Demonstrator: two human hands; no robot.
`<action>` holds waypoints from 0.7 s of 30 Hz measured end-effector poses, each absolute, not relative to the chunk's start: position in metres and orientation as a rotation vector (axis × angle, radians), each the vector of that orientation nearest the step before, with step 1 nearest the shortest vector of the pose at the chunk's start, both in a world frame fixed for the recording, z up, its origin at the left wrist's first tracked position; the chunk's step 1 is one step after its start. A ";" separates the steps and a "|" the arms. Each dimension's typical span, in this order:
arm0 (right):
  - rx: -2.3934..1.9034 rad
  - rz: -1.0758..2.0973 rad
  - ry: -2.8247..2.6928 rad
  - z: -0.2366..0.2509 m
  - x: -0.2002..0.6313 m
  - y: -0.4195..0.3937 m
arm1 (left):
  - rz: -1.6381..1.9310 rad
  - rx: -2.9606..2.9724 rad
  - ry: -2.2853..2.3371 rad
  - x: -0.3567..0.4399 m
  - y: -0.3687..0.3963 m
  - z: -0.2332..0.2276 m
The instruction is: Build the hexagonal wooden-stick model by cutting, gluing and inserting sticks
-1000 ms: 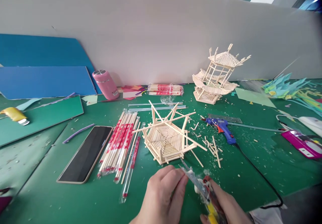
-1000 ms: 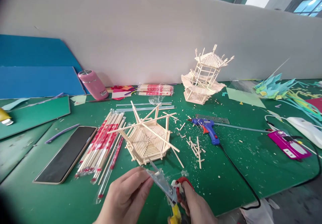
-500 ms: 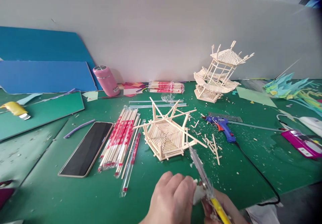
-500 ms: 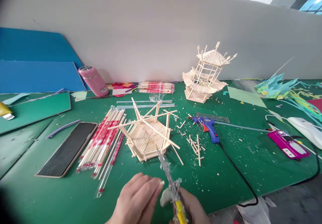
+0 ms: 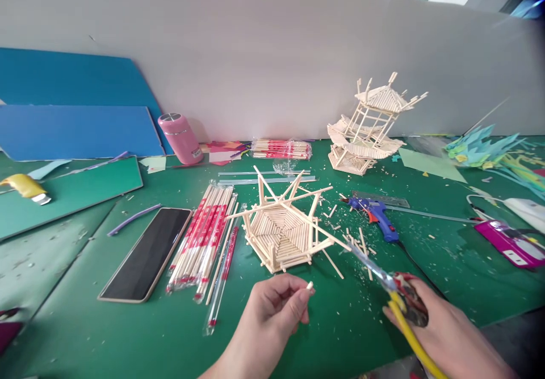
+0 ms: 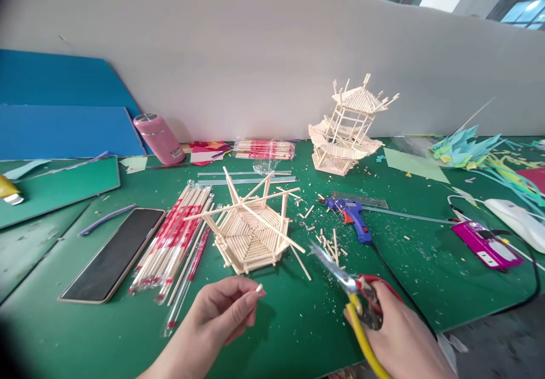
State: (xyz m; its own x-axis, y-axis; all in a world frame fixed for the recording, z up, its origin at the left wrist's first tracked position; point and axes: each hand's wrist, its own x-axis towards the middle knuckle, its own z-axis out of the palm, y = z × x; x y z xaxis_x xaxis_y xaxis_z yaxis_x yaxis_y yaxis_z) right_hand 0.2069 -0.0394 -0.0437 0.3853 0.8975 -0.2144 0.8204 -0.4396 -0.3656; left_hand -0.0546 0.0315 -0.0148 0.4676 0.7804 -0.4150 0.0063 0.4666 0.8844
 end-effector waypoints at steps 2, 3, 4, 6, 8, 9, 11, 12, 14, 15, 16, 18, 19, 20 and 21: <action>-2.559 0.567 -1.480 -0.049 0.225 -0.032 | 0.553 0.823 0.938 -0.054 0.032 -0.015; -2.571 0.518 -1.489 -0.051 0.233 -0.029 | 0.552 0.762 0.917 -0.054 0.032 -0.015; -2.577 0.458 -1.498 -0.054 0.239 -0.026 | 0.560 0.712 0.899 -0.054 0.033 -0.015; -2.553 0.382 -1.531 -0.058 0.247 -0.022 | 0.578 0.641 0.864 -0.054 0.033 -0.015; -2.532 0.357 -1.540 -0.062 0.250 -0.018 | 0.596 0.590 0.836 -0.054 0.033 -0.015; -2.527 0.352 -1.537 -0.063 0.251 -0.017 | 0.599 0.572 0.824 -0.054 0.033 -0.016; -2.517 0.350 -1.534 -0.065 0.251 -0.014 | 0.598 0.547 0.810 -0.054 0.034 -0.016; -2.512 0.349 -1.542 -0.067 0.251 -0.012 | 0.592 0.542 0.804 -0.053 0.034 -0.017; -2.501 0.343 -1.575 -0.071 0.253 -0.006 | 0.596 0.542 0.803 -0.052 0.035 -0.019; -2.496 0.331 -1.592 -0.073 0.254 -0.004 | 0.596 0.548 0.807 -0.051 0.034 -0.020; -2.493 0.319 -1.607 -0.074 0.255 -0.002 | 0.596 0.560 0.815 -0.050 0.034 -0.021; -2.498 0.297 -1.611 -0.074 0.256 0.001 | 0.593 0.601 0.840 -0.049 0.032 -0.024; -2.502 0.280 -1.612 -0.073 0.256 0.001 | 0.587 0.634 0.847 -0.049 0.031 -0.024; -2.501 0.246 -1.621 -0.071 0.256 -0.001 | 0.578 0.669 0.853 -0.049 0.030 -0.025; -2.490 0.201 -1.633 -0.068 0.254 -0.003 | 0.572 0.703 0.861 -0.049 0.029 -0.024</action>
State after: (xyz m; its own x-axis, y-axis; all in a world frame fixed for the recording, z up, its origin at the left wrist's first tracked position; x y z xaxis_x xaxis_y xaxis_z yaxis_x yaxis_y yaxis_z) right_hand 0.2544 -0.0027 -0.0678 0.3955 0.9181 -0.0263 0.8970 -0.3923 -0.2039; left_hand -0.0486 0.0288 -0.0242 0.5322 0.6993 -0.4772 -0.1688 0.6399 0.7497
